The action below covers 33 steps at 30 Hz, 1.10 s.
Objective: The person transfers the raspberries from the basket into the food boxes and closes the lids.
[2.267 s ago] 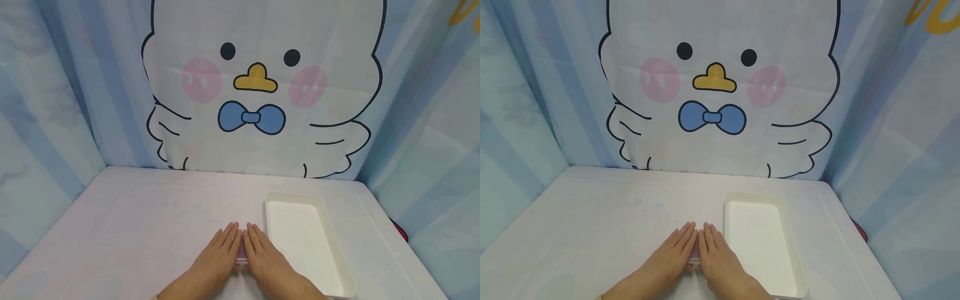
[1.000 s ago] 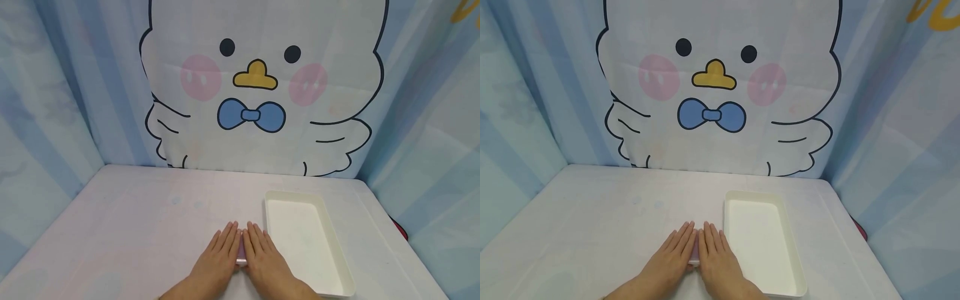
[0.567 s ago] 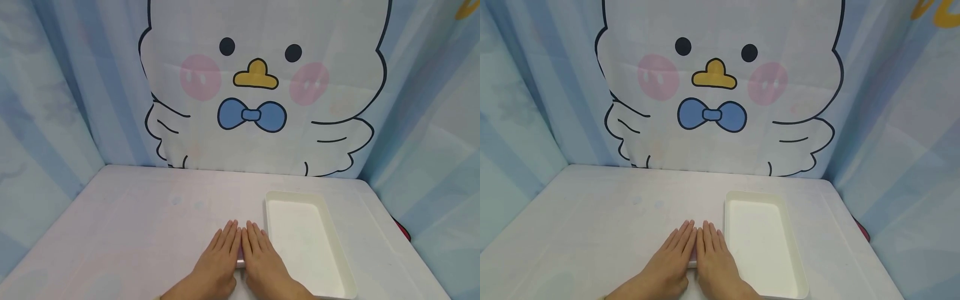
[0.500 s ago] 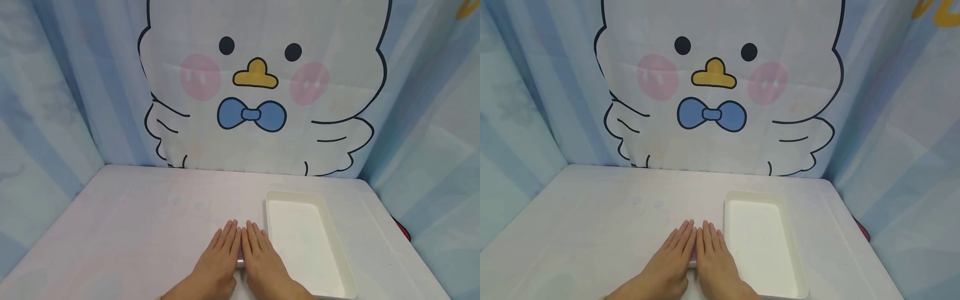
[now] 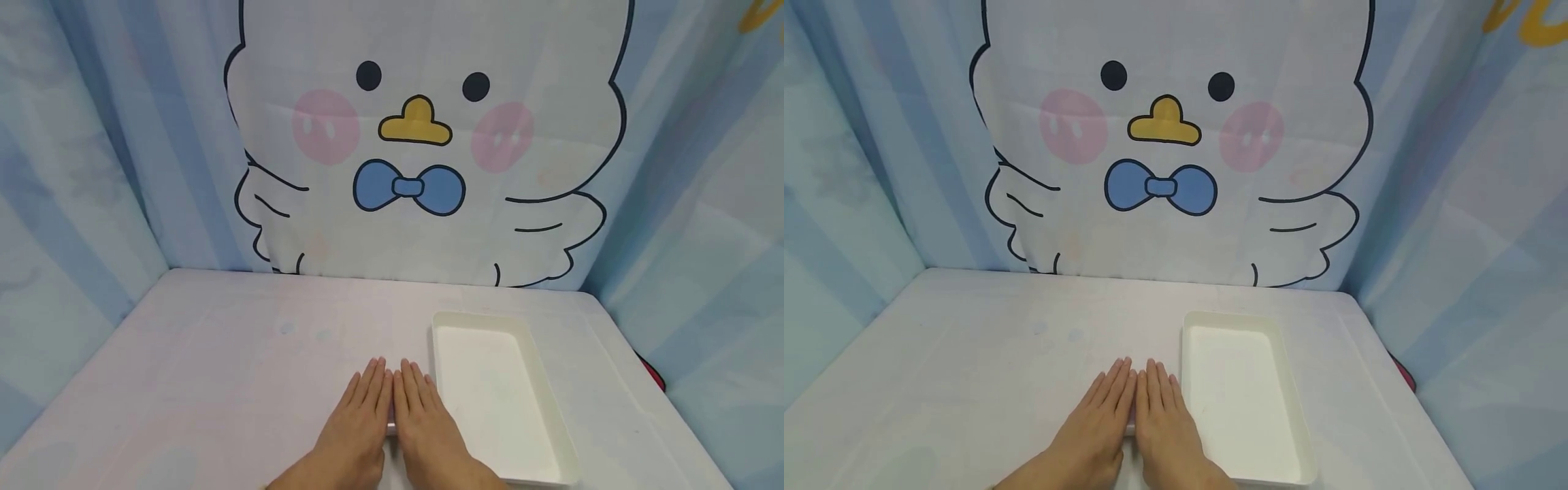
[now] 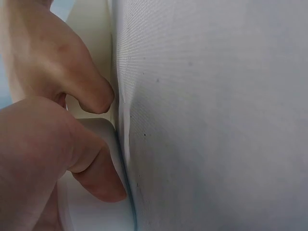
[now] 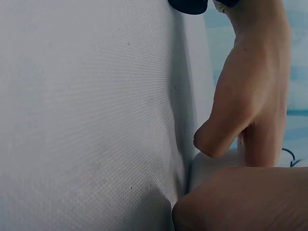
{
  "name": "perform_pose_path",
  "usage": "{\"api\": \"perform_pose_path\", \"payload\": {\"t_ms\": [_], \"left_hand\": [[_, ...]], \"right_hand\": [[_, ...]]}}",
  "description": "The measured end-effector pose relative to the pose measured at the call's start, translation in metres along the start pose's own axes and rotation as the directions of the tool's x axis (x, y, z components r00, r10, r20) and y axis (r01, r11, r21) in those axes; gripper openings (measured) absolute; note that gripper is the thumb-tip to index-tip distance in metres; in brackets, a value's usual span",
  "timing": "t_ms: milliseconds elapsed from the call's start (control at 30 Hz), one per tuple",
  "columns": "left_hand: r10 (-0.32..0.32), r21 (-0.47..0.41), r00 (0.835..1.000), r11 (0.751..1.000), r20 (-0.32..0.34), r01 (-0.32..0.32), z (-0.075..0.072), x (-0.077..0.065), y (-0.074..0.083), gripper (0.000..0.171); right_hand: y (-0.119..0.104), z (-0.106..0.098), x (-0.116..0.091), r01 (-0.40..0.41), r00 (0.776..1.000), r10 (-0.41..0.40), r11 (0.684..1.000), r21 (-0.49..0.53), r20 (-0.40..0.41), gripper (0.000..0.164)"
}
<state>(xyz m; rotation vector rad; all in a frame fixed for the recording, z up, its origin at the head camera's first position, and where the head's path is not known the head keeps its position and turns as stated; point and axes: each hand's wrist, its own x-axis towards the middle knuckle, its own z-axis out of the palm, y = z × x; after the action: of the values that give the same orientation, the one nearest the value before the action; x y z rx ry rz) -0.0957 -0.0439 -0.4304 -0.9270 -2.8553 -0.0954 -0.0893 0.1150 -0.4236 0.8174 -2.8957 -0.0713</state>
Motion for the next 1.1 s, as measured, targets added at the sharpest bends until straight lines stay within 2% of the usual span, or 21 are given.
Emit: {"api": "perform_pose_path", "payload": {"t_ms": [200, 600, 900, 1000, 1100], "left_hand": [[-0.016, -0.022, 1.000, 1.000, 0.004, 0.016, 0.0013, 0.0029, 0.0001, 0.083], [-0.007, -0.027, 0.999, 1.000, 0.031, 0.008, -0.0028, 0.0037, -0.0005, 0.081], [0.010, -0.042, 1.000, 0.999, 0.007, -0.009, -0.0016, 0.0032, -0.0018, 0.084], [0.009, -0.057, 1.000, 0.998, -0.010, -0.009, -0.0011, 0.0034, -0.0037, 0.085], [0.010, -0.091, 1.000, 0.996, -0.022, -0.012, -0.0009, 0.0028, -0.0065, 0.087]], "right_hand": [[0.0007, 0.0004, 0.0004, -0.002, 1.000, 0.002, 1.000, 0.004, -0.016, 0.081], [0.0016, -0.0010, -0.0001, -0.006, 1.000, 0.006, 1.000, -0.010, -0.002, 0.085], [0.0028, -0.0012, -0.0004, 0.017, 1.000, -0.018, 0.999, -0.040, -0.023, 0.083], [0.0049, -0.0033, 0.0007, 0.022, 1.000, -0.022, 1.000, -0.016, 0.003, 0.082], [0.0090, -0.0085, 0.0012, 0.010, 0.997, -0.015, 0.998, 0.061, 0.076, 0.085]]}}
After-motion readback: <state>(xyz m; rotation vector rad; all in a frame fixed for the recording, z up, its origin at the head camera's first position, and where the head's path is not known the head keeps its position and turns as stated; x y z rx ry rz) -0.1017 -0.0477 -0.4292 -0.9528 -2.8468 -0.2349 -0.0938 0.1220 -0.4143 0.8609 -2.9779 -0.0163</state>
